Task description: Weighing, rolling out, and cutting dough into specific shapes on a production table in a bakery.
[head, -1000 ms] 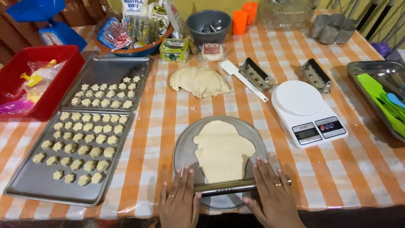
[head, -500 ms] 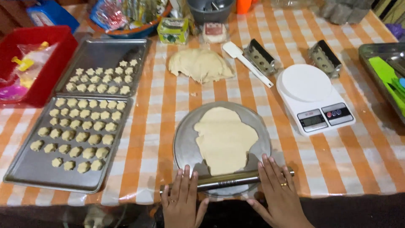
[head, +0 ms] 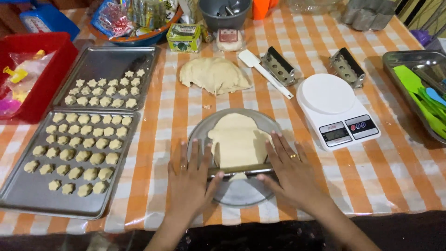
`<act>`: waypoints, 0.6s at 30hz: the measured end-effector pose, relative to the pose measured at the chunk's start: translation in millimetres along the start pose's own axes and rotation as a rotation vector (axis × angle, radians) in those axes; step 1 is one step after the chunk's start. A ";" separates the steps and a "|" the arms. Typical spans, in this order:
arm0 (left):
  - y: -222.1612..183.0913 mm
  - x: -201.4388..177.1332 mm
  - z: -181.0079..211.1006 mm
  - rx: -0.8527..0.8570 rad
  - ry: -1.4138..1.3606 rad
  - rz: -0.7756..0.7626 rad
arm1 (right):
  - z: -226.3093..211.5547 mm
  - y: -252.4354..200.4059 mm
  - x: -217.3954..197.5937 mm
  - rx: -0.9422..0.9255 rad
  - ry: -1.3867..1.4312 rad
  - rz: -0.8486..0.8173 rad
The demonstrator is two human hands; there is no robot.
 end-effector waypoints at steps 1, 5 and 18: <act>9.2 -3.7 -1.7 0.004 0.003 0.005 | -0.8 9.1 -10.3 0.003 -0.001 0.006; 27.8 -8.6 -1.7 -0.027 -0.080 -0.205 | 2.9 26.2 -15.0 0.118 0.182 -0.257; -58.8 -12.9 28.8 0.107 0.163 0.333 | -15.7 -48.5 -15.1 0.026 0.187 0.133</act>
Point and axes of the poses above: each hand's wrist, its own y-axis towards the middle knuckle, its own x-axis out of the palm, z = x × y, the point moved 5 cm from there along y, towards the middle knuckle, and after that the axes turned 5 degrees about x, right-handed, at the moved point
